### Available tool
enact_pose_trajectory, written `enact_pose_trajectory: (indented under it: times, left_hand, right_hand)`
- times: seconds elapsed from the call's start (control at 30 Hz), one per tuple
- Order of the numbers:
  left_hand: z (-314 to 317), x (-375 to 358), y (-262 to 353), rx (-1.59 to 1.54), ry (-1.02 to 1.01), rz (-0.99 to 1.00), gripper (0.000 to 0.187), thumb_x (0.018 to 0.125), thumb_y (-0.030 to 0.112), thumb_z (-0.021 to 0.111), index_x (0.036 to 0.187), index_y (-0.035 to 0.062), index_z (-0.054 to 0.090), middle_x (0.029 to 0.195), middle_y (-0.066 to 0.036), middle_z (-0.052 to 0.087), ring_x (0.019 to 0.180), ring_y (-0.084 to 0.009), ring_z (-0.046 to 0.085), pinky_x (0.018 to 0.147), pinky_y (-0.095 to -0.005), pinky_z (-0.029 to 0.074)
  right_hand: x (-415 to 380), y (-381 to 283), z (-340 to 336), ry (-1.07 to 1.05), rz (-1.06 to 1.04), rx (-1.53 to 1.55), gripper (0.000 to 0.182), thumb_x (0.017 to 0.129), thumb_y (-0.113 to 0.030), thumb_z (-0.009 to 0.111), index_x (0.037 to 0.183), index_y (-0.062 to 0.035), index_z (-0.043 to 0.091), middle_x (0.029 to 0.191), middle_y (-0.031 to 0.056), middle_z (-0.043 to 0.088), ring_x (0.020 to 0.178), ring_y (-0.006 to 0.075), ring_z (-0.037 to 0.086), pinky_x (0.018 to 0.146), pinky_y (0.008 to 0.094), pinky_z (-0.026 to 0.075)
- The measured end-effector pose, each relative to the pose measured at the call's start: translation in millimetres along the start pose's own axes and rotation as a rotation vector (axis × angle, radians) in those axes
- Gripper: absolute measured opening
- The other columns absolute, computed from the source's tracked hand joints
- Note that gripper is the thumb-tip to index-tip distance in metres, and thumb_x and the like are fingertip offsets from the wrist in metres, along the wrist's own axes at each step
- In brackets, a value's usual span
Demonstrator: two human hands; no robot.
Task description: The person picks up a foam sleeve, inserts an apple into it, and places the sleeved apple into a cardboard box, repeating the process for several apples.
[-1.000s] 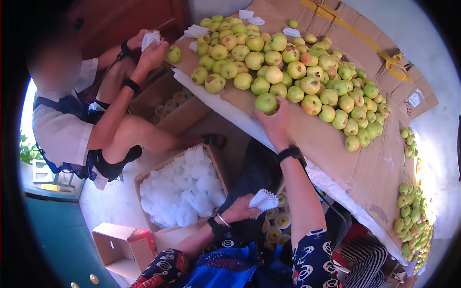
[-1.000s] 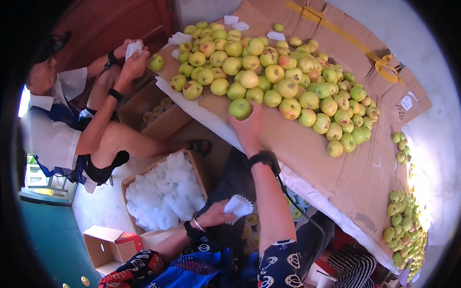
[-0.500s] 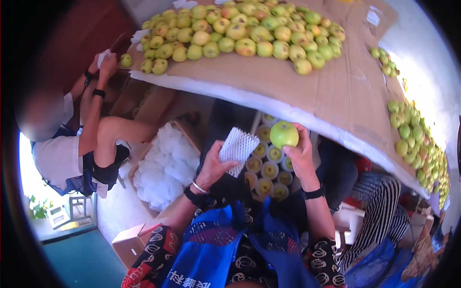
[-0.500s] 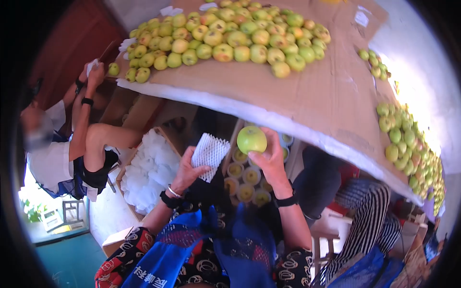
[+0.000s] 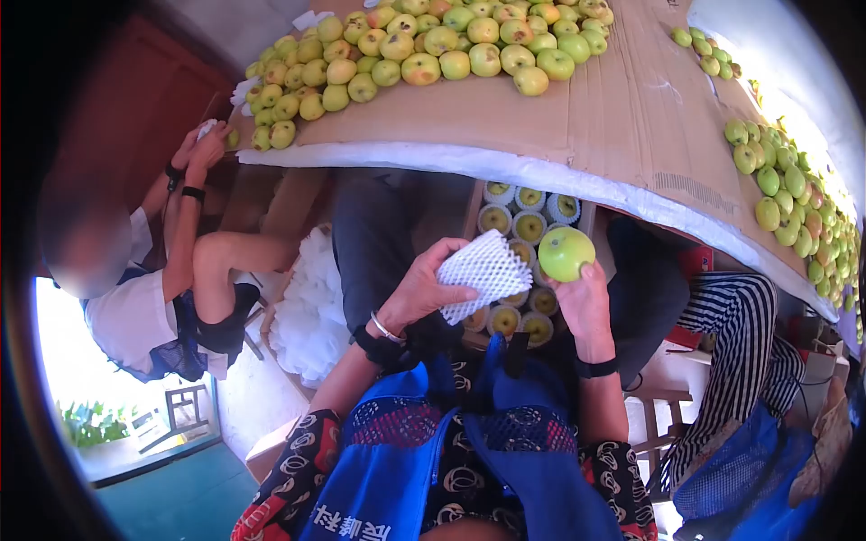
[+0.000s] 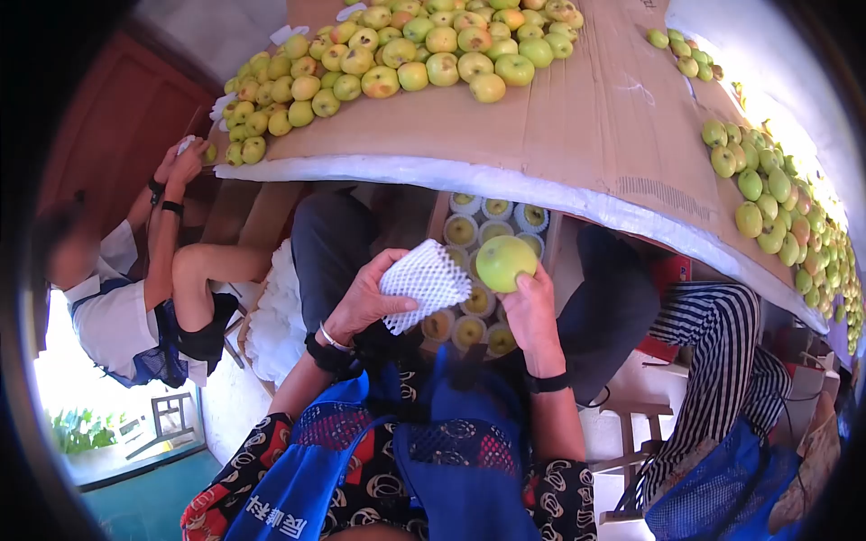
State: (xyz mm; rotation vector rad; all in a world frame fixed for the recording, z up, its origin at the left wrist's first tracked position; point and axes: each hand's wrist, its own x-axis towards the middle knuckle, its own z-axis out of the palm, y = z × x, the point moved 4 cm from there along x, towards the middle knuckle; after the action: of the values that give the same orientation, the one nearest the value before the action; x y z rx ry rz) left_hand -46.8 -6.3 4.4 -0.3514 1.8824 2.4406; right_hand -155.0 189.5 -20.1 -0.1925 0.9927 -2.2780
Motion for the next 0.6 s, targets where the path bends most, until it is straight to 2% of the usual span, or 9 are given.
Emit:
enact_pose_trajectory:
  times: [0.1, 0.13, 0.23, 0.3, 0.4, 0.47, 0.5, 0.57, 0.6]
  left_hand:
    - [-2, 5, -7, -0.014, -0.034, -0.043, 0.060, 0.067, 0.002, 0.077, 0.117, 0.0040, 0.045, 0.106, 0.000, 0.053, 0.099, -0.0080, 0.050, 0.088, -0.0249, 0.042]
    - [-2, 7, -10, -0.026, -0.063, -0.039, 0.061, 0.067, 0.003, 0.077, 0.118, 0.0042, 0.044, 0.107, -0.001, 0.053, 0.099, -0.0083, 0.050, 0.088, -0.0248, 0.042]
    - [0, 5, -14, -0.055, -0.114, -0.076, 0.063, 0.066, 0.004, 0.078, 0.119, 0.0047, 0.043, 0.108, -0.001, 0.052, 0.099, -0.0087, 0.050, 0.088, -0.0253, 0.042]
    - [-5, 9, -14, -0.060, -0.129, -0.097, 0.064, 0.066, 0.004, 0.078, 0.120, 0.0051, 0.043, 0.108, -0.001, 0.052, 0.100, -0.0089, 0.050, 0.089, -0.0259, 0.042]
    - [-8, 8, -23, 0.069, -0.163, 0.004, 0.066, 0.064, 0.005, 0.079, 0.121, 0.0056, 0.044, 0.112, -0.002, 0.053, 0.107, -0.0109, 0.049, 0.092, -0.0273, 0.040]
    - [-13, 12, -22, 0.117, 0.015, -0.022, 0.061, 0.067, 0.003, 0.075, 0.119, 0.0061, 0.044, 0.116, -0.004, 0.052, 0.109, -0.0118, 0.047, 0.092, -0.0266, 0.039]
    - [-15, 13, -23, 0.119, 0.012, -0.021, 0.061, 0.067, 0.003, 0.075, 0.119, 0.0061, 0.044, 0.116, -0.004, 0.052, 0.109, -0.0118, 0.047, 0.092, -0.0266, 0.039]
    - [-30, 7, -15, 0.464, 0.436, 0.238, 0.051, 0.071, 0.000, 0.069, 0.116, 0.0066, 0.046, 0.116, -0.005, 0.052, 0.103, -0.0118, 0.049, 0.089, -0.0266, 0.040]
    - [-31, 2, -10, 0.444, 0.532, 0.251, 0.043, 0.073, -0.001, 0.065, 0.112, 0.0068, 0.049, 0.111, -0.003, 0.052, 0.096, -0.0107, 0.051, 0.082, -0.0262, 0.043]
  right_hand:
    - [-5, 8, 7, -0.083, 0.130, 0.125, 0.069, 0.076, -0.042, 0.061, 0.128, -0.0025, 0.040, 0.129, 0.0170, 0.045, 0.117, 0.0294, 0.046, 0.092, 0.0391, 0.040]
    - [-5, 10, 12, -0.177, 0.188, 0.274, 0.065, 0.078, -0.038, 0.062, 0.128, -0.0008, 0.041, 0.130, 0.0147, 0.046, 0.119, 0.0258, 0.045, 0.100, 0.0404, 0.035]
    - [-12, 27, 9, -0.129, 0.334, 0.385, 0.066, 0.078, -0.038, 0.062, 0.128, -0.0014, 0.041, 0.129, 0.0130, 0.046, 0.120, 0.0262, 0.044, 0.102, 0.0415, 0.032]
    - [-11, 36, 10, -0.121, 0.346, 0.377, 0.065, 0.078, -0.038, 0.062, 0.128, -0.0015, 0.041, 0.129, 0.0124, 0.047, 0.119, 0.0261, 0.044, 0.102, 0.0416, 0.032]
    - [-12, 49, 9, -0.098, 0.367, 0.414, 0.063, 0.079, -0.036, 0.061, 0.128, -0.0018, 0.041, 0.128, 0.0116, 0.048, 0.119, 0.0257, 0.044, 0.102, 0.0413, 0.032]
    - [-10, 51, 13, -0.095, 0.348, 0.456, 0.062, 0.079, -0.035, 0.061, 0.127, -0.0019, 0.041, 0.127, 0.0114, 0.048, 0.118, 0.0253, 0.045, 0.102, 0.0409, 0.032]
    - [-8, 49, 14, -0.065, 0.281, 0.398, 0.060, 0.080, -0.035, 0.060, 0.127, -0.0016, 0.042, 0.126, 0.0115, 0.049, 0.117, 0.0249, 0.046, 0.101, 0.0403, 0.033]
    - [-7, 48, 12, -0.027, 0.218, 0.341, 0.059, 0.080, -0.034, 0.060, 0.126, -0.0013, 0.042, 0.125, 0.0115, 0.049, 0.117, 0.0244, 0.046, 0.101, 0.0396, 0.033]
    - [-5, 48, 9, -0.016, 0.165, 0.252, 0.058, 0.081, -0.033, 0.059, 0.125, -0.0006, 0.042, 0.124, 0.0114, 0.050, 0.116, 0.0236, 0.047, 0.100, 0.0385, 0.034]
